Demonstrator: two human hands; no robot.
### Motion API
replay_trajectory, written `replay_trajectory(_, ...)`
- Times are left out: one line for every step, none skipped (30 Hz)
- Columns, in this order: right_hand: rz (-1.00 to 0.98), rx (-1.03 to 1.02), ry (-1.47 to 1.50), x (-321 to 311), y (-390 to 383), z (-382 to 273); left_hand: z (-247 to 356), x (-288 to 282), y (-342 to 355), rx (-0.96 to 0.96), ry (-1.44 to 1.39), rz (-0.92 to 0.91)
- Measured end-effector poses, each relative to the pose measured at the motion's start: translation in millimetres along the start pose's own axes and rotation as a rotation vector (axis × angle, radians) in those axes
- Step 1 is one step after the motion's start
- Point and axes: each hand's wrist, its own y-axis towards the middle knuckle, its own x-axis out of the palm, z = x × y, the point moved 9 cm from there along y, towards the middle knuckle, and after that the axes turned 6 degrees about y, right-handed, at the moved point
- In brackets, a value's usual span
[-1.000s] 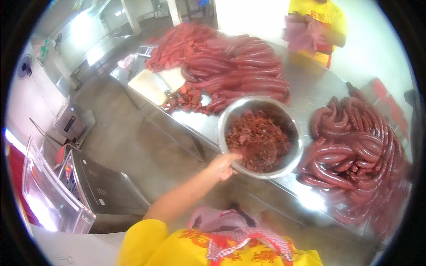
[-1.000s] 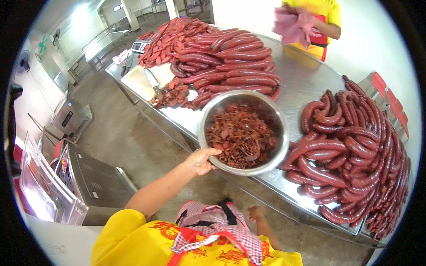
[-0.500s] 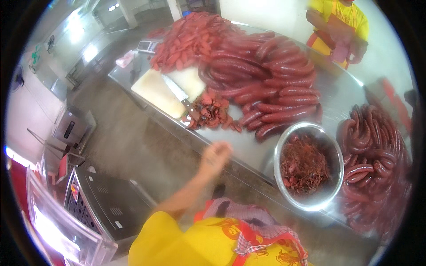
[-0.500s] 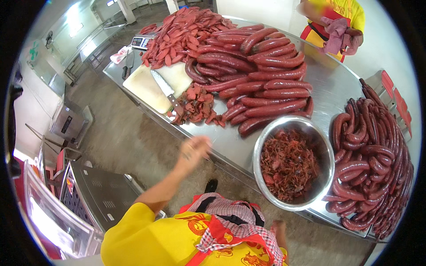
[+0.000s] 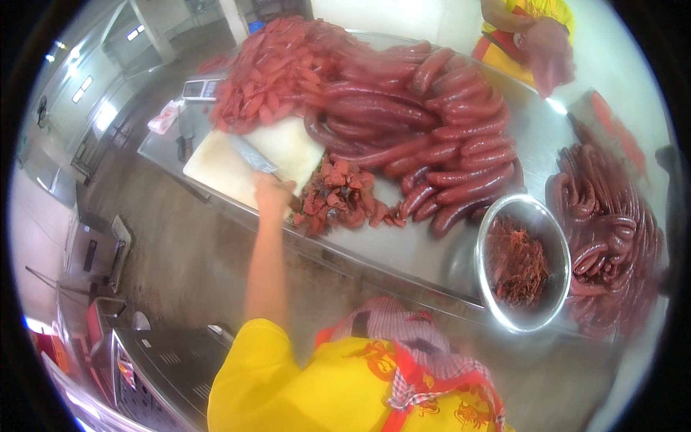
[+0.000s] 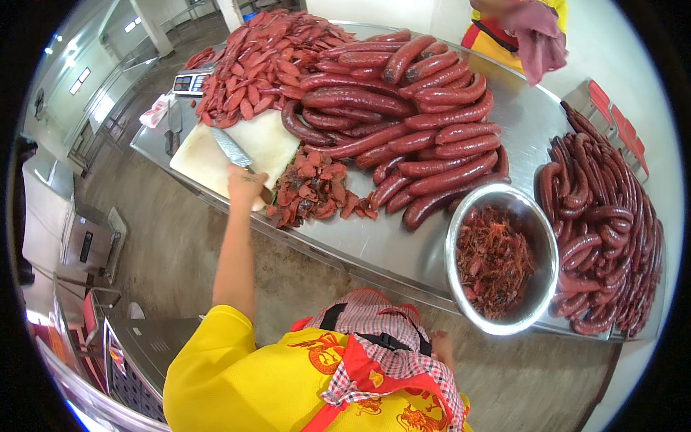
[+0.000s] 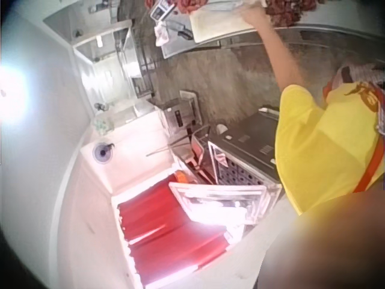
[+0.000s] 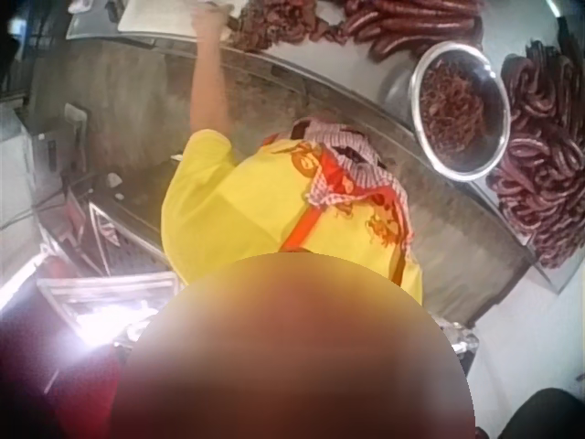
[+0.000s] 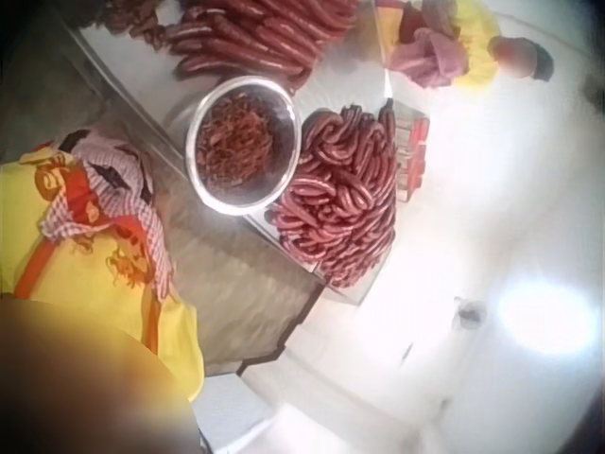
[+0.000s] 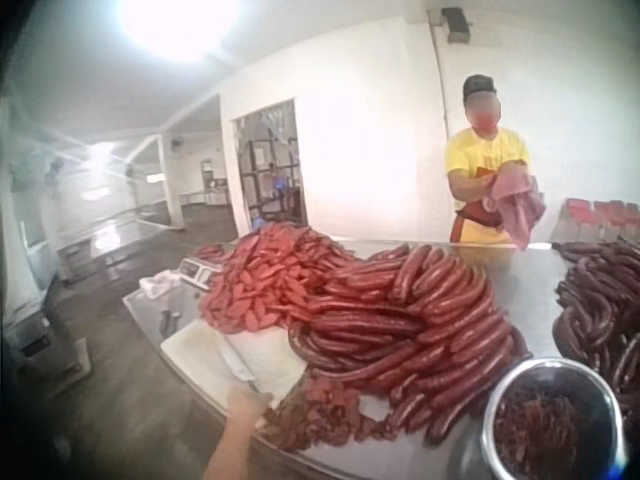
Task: The person slices long pieces of red meat on a white cutting board using a knife. They repeatedly cut the meat into smaller pieces and place them into a metal bowl. Another person in the background handles similar meat on a separate table.
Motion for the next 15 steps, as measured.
replay_trajectory(0.010,-0.009,-0.006,6,2,5,-10,-4,14,-0.007,-0.005,-0.022)
replay_trajectory(0.022,-0.019,-0.013,11,5,13,-16,-12,27,0.023,-0.004,0.024)
replay_trajectory(0.031,-0.041,-0.037,17,11,22,-26,-9,38,-0.018,0.026,-0.047)
replay_trajectory(0.041,-0.080,-0.060,25,16,32,-31,-9,45,-0.034,0.061,-0.072)
replay_trajectory(0.080,-0.137,-0.124,31,20,43,-33,-6,47,-0.064,0.075,-0.119)
replay_trajectory(0.069,-0.201,-0.204,41,23,56,-19,-11,46,0.030,0.165,-0.049)
replay_trajectory(0.089,-0.257,-0.278,50,27,66,-3,-12,37,0.109,0.230,0.000)
replay_trajectory(0.175,-0.197,-0.396,52,31,85,16,-11,24,0.170,0.306,0.037)
replay_trajectory(0.096,-0.314,-0.597,67,28,91,43,-10,5,0.279,0.100,0.081)
replay_trajectory(0.010,-0.431,-0.798,81,21,97,69,-6,-16,0.343,-0.100,0.099)
replay_trajectory(-0.079,-0.549,-0.998,95,12,103,90,13,-37,0.369,-0.085,-0.033)
replay_trajectory(-0.072,-0.538,-0.955,93,6,108,110,27,-56,0.402,-0.087,-0.122)
replay_trajectory(-0.062,-0.530,-0.911,90,-1,108,120,44,-69,0.352,0.016,-0.220)
replay_trajectory(-0.050,-0.521,-0.864,87,-10,106,128,55,-78,0.330,0.108,-0.267)
replay_trajectory(-0.037,-0.510,-0.815,86,-20,101,134,62,-85,0.334,0.168,-0.283)
